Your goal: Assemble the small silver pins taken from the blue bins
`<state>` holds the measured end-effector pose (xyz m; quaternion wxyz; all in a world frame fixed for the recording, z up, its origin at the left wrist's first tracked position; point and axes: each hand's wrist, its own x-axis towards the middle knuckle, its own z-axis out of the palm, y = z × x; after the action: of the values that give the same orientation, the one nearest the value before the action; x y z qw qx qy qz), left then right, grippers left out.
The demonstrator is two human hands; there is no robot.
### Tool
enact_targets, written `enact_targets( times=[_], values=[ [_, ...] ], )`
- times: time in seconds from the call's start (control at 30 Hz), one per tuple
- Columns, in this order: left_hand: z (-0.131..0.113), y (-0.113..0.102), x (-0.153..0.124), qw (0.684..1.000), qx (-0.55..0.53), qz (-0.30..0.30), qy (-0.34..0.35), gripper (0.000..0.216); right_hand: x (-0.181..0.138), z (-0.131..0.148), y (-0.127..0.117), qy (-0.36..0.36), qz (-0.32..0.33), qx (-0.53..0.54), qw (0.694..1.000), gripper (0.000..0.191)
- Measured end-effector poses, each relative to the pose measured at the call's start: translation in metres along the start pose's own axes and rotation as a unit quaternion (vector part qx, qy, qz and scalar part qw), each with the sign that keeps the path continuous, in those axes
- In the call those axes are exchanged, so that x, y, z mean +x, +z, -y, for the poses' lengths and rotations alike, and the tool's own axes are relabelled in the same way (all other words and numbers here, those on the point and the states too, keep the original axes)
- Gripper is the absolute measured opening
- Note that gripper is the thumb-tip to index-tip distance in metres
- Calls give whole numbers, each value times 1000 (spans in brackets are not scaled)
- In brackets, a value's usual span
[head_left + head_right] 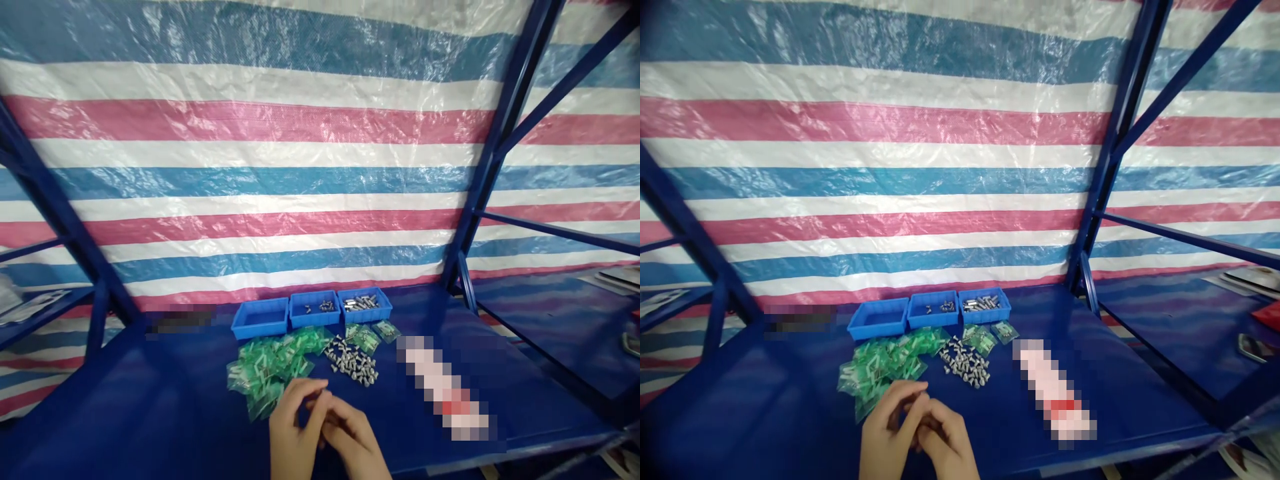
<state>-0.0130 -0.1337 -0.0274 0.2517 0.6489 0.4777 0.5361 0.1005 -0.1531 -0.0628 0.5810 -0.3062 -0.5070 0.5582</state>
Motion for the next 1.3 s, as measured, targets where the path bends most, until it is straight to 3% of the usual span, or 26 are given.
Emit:
enact_targets(
  times=[0.1, 0.2, 0.3, 0.37, 0.47, 0.57, 0.73, 0.9, 1.03, 1.13, 1.23, 1.3],
  values=[
    [2, 10, 59, 990, 84, -7, 109, 15, 3, 2, -5, -27, -44, -24, 998, 26],
    [10, 24, 127, 985, 117, 7, 124, 16, 3, 6, -11, -52, -112, -112, 986, 24],
    [23, 32, 157, 979, 154, 51, 124, 25, 1, 8, -27, -95, -140, -254, 952, 24],
    [28, 31, 147, 972, 181, 90, 122, 28, 0, 7, -43, -131, -166, -360, 909, 23],
    [32, 26, 105, 956, 222, 157, 111, 24, 2, 3, -64, -143, -188, -485, 842, 26],
    [32, 26, 68, 938, 261, 208, 91, 17, 3, -3, -69, -130, -188, -524, 820, 28],
    [31, 42, 53, 929, 280, 236, 58, 14, -4, -8, -53, -133, -168, -485, 848, 26],
    [29, 44, 52, 947, 221, 229, 39, 21, -11, -6, -49, -140, -191, -434, 869, 23],
    [21, 26, 35, 970, 128, 204, 14, 17, -9, 4, -49, -142, -192, -359, 902, 19],
    [10, 11, 20, 984, -19, 175, -40, 8, -7, 18, -44, -158, -146, -312, 925, 23],
    [-4, 1, 10, 971, -157, 150, -99, 7, -7, 33, -37, -178, -94, -298, 933, 26],
    [-12, -4, 6, 966, -181, 142, -114, 8, -7, 40, -33, -192, -74, -298, 932, 26]
  ],
)
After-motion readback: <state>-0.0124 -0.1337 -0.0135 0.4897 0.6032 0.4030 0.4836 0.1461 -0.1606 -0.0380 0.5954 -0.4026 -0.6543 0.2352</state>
